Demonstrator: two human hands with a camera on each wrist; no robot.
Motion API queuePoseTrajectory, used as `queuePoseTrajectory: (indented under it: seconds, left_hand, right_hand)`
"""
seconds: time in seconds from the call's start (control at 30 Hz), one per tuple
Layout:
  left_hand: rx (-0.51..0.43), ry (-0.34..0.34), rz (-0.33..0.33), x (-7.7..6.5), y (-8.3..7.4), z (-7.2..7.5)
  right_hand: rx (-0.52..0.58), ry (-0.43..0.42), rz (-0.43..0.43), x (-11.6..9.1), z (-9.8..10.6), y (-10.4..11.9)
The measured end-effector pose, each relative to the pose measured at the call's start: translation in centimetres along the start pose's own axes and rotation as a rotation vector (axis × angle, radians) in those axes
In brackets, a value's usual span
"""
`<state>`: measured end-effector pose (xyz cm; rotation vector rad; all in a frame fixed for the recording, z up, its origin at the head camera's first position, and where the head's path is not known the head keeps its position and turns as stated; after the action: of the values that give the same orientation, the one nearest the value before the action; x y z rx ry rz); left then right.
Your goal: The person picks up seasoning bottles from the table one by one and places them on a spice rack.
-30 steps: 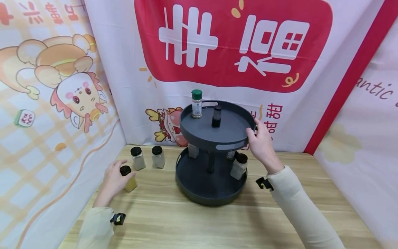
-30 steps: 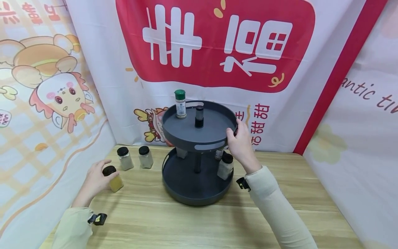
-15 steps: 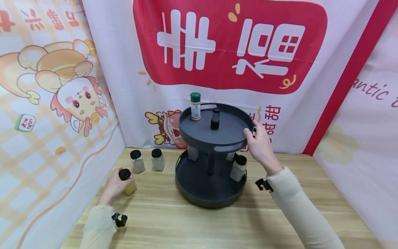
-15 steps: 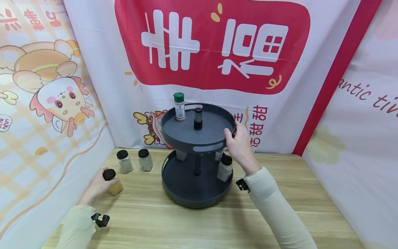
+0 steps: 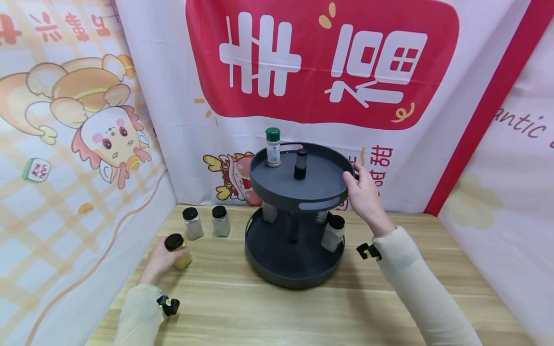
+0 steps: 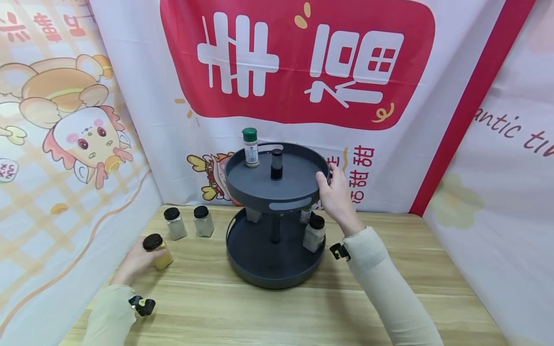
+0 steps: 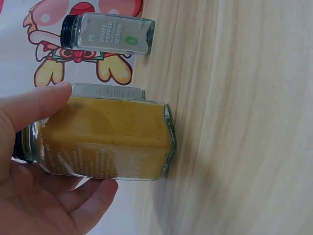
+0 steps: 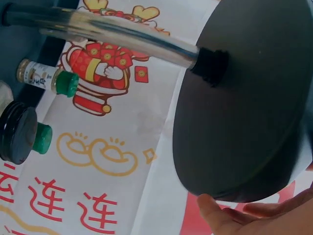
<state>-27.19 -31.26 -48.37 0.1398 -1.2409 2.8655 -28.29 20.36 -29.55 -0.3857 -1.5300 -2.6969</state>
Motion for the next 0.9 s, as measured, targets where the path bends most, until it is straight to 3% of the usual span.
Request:
queuePoseTrajectory:
  seconds: [0.33,0.9]
  left_hand:
    - [-0.090,0.018,0.035,-0.23,0.36,-0.71]
    - [-0.018,-0.017,0.004,0.07,0.39,-0.79]
  right_hand:
    - [0.007,0.026,-0.026,0.45,0.11,-0.57]
    - [0.024,0.032,-0.048,0.65,0.12,-0.83]
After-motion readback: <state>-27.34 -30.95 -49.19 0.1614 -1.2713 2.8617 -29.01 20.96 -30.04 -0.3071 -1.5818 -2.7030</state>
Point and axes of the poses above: each hand's wrist, its own x-axis towards the middle knuckle, its own z-axis out of the back of the hand, y = z × x, the point moved 3 cm from there along x, towards the middle knuckle, and after that the axes turned 9 degrees about -z, right-handed, at the moved point
